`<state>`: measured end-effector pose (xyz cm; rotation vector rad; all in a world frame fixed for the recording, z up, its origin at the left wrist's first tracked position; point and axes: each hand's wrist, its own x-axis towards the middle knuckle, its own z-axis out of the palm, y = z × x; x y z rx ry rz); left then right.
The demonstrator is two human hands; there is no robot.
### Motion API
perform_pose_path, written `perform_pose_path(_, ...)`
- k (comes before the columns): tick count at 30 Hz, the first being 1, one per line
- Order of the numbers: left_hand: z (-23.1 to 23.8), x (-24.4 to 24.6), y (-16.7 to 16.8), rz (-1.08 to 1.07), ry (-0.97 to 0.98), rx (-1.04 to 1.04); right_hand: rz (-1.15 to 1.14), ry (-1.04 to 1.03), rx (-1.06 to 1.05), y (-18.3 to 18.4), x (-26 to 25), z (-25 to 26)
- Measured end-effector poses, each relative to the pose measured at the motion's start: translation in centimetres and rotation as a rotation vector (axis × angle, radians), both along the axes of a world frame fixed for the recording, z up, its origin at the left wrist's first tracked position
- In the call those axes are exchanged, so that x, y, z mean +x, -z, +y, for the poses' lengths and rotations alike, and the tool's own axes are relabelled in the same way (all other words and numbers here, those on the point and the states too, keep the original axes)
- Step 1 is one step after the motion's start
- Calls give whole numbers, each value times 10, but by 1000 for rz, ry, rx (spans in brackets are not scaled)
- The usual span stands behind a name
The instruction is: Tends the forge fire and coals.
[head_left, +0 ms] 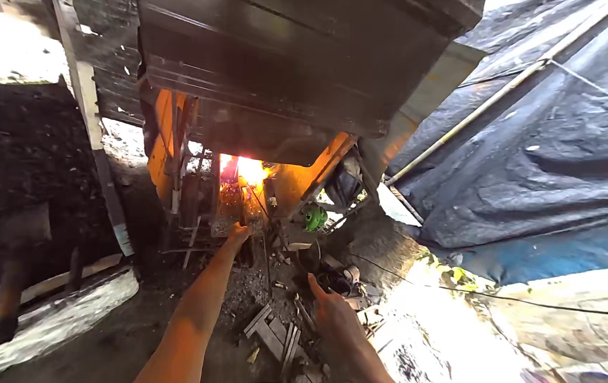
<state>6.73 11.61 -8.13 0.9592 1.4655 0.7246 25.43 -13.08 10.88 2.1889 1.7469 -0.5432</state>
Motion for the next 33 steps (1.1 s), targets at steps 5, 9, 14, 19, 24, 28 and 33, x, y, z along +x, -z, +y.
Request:
perform_pose_path(5, -10, -23, -11, -94, -52, -83, 359, 77, 88, 28, 30, -3)
perform_pose_path(9, -28, -50, -31, -178, -96, -167, 773, 241, 112, 56, 58, -5)
perform_pose_path(14, -11, -66, -30, -97, -88, -179, 1094, 441, 22, 59, 70, -6)
perform_pose_path(19, 0, -64, -40, -23, -43, -159, 1137, 490, 26, 62, 66, -8)
perform_pose_path(24, 15, -57, -39, 198, 21, -19, 614, 178, 143, 49, 44, -22)
perform_pose_path(28, 7, -63, -38, 281, 81, 52, 738, 286, 164, 42, 33, -72)
perform_pose_path(33, 4, -67, -17, 289, 98, 39, 1406, 760, 86, 87, 12, -87)
